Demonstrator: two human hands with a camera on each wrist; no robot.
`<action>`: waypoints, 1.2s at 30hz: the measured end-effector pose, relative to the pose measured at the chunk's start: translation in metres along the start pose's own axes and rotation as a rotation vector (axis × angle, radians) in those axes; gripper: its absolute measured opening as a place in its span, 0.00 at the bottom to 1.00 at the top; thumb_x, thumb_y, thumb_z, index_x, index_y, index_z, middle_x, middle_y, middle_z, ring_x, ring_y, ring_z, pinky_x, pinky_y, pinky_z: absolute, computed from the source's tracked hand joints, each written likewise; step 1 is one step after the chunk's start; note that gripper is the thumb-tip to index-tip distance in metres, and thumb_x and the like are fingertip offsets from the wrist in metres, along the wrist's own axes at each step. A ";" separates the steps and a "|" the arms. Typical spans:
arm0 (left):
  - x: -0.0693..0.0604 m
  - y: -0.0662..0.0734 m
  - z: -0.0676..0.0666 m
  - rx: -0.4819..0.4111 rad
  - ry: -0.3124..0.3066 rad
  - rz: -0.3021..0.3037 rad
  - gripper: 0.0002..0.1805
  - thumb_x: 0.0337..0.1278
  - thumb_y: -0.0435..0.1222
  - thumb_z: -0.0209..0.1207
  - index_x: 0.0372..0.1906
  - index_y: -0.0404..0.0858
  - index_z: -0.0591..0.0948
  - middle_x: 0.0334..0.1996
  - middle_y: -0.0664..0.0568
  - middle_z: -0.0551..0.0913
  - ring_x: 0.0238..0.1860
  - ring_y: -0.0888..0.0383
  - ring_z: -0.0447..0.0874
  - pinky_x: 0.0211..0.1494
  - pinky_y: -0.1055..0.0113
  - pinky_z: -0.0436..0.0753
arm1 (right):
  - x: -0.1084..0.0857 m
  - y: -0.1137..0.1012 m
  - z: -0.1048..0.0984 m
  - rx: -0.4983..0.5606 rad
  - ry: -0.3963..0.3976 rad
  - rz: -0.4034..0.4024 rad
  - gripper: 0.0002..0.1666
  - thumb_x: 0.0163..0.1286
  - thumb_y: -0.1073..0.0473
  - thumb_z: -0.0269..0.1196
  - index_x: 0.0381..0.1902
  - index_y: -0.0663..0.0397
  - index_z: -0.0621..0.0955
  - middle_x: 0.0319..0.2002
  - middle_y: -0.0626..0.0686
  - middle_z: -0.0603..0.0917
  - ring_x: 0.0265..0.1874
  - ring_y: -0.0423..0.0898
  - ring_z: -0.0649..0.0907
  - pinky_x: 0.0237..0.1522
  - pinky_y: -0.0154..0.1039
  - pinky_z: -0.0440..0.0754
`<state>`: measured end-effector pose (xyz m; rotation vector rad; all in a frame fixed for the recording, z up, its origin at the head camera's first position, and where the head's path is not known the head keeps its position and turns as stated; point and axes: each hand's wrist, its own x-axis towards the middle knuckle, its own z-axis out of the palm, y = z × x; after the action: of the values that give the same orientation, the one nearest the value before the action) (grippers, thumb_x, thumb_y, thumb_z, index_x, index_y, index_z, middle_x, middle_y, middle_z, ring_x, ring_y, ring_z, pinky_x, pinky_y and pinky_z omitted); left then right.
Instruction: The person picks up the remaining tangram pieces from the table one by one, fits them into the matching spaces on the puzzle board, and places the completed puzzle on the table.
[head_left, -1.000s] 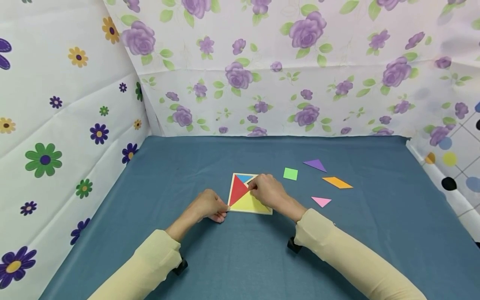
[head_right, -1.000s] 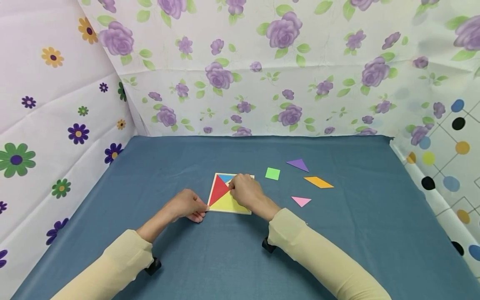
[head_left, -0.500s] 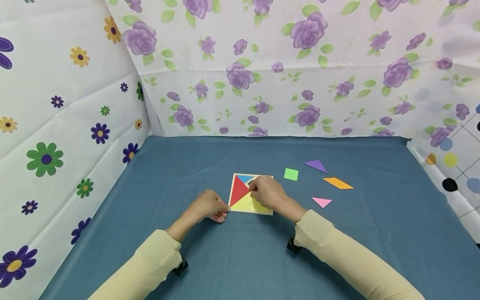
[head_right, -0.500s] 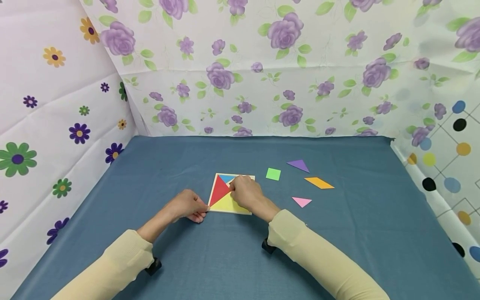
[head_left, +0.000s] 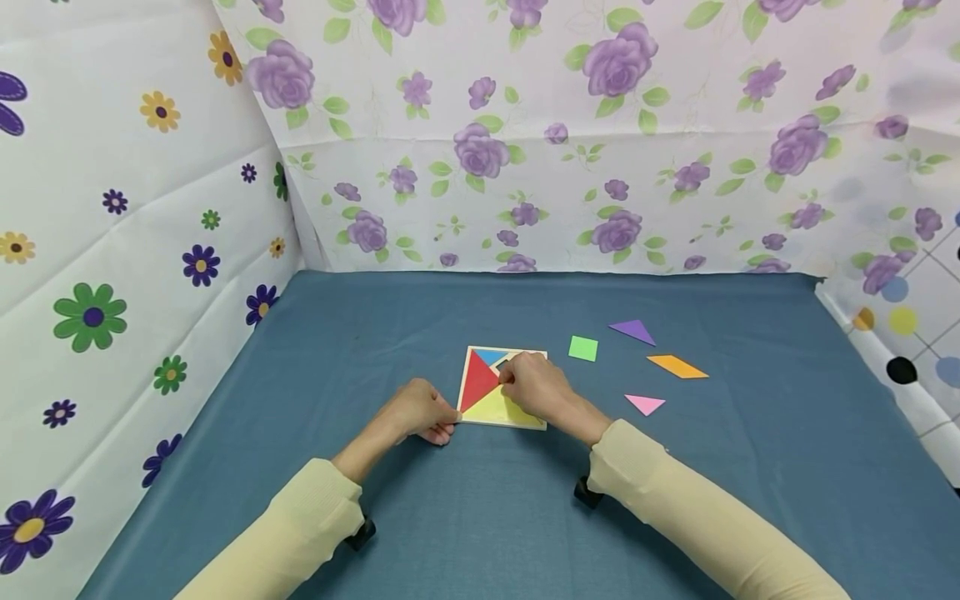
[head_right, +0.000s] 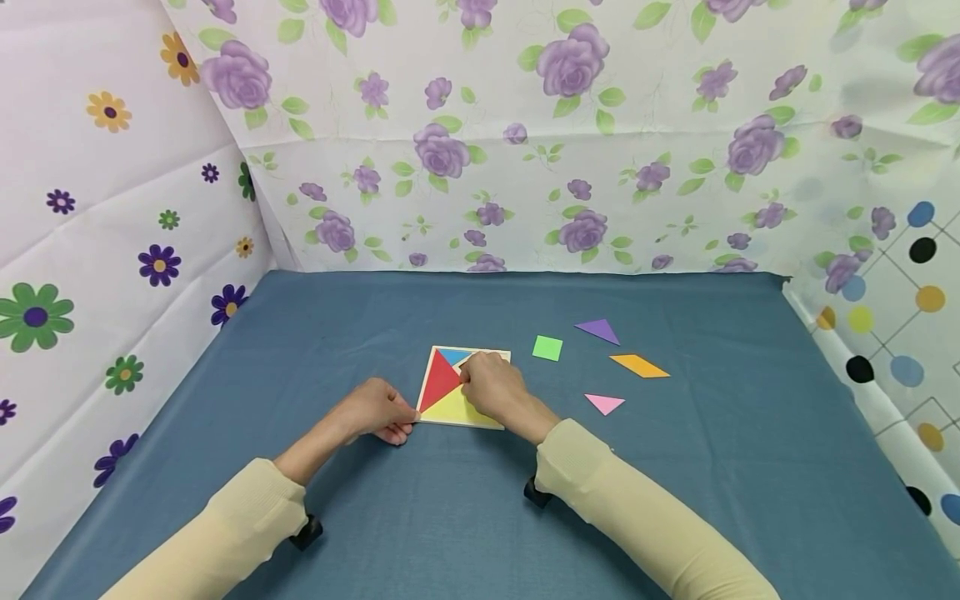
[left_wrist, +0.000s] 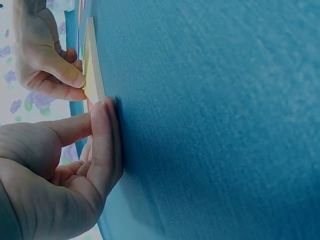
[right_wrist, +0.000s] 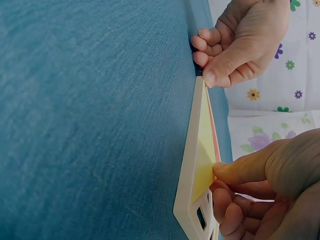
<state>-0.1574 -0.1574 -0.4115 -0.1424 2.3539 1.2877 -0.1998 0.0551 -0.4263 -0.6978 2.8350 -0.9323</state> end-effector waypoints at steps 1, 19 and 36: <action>0.000 0.000 0.000 -0.002 -0.002 0.000 0.07 0.63 0.28 0.68 0.32 0.26 0.86 0.24 0.42 0.87 0.21 0.58 0.87 0.32 0.63 0.90 | 0.000 0.000 0.000 -0.001 0.001 0.001 0.15 0.66 0.74 0.64 0.24 0.55 0.88 0.18 0.44 0.77 0.15 0.39 0.64 0.17 0.32 0.58; 0.001 -0.002 0.001 0.005 -0.003 0.002 0.07 0.64 0.28 0.68 0.32 0.27 0.86 0.24 0.43 0.87 0.20 0.59 0.86 0.30 0.64 0.90 | -0.002 -0.003 0.005 0.028 0.009 0.005 0.18 0.65 0.79 0.63 0.17 0.62 0.83 0.12 0.42 0.59 0.14 0.39 0.56 0.17 0.32 0.53; 0.003 -0.002 0.001 0.022 0.000 0.000 0.07 0.63 0.29 0.69 0.31 0.28 0.87 0.23 0.44 0.87 0.20 0.60 0.86 0.30 0.64 0.90 | 0.001 -0.003 0.005 -0.016 0.022 -0.011 0.12 0.63 0.79 0.66 0.26 0.60 0.89 0.25 0.53 0.86 0.16 0.40 0.68 0.19 0.31 0.64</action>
<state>-0.1586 -0.1573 -0.4152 -0.1356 2.3669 1.2608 -0.1987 0.0503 -0.4285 -0.7095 2.8637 -0.9258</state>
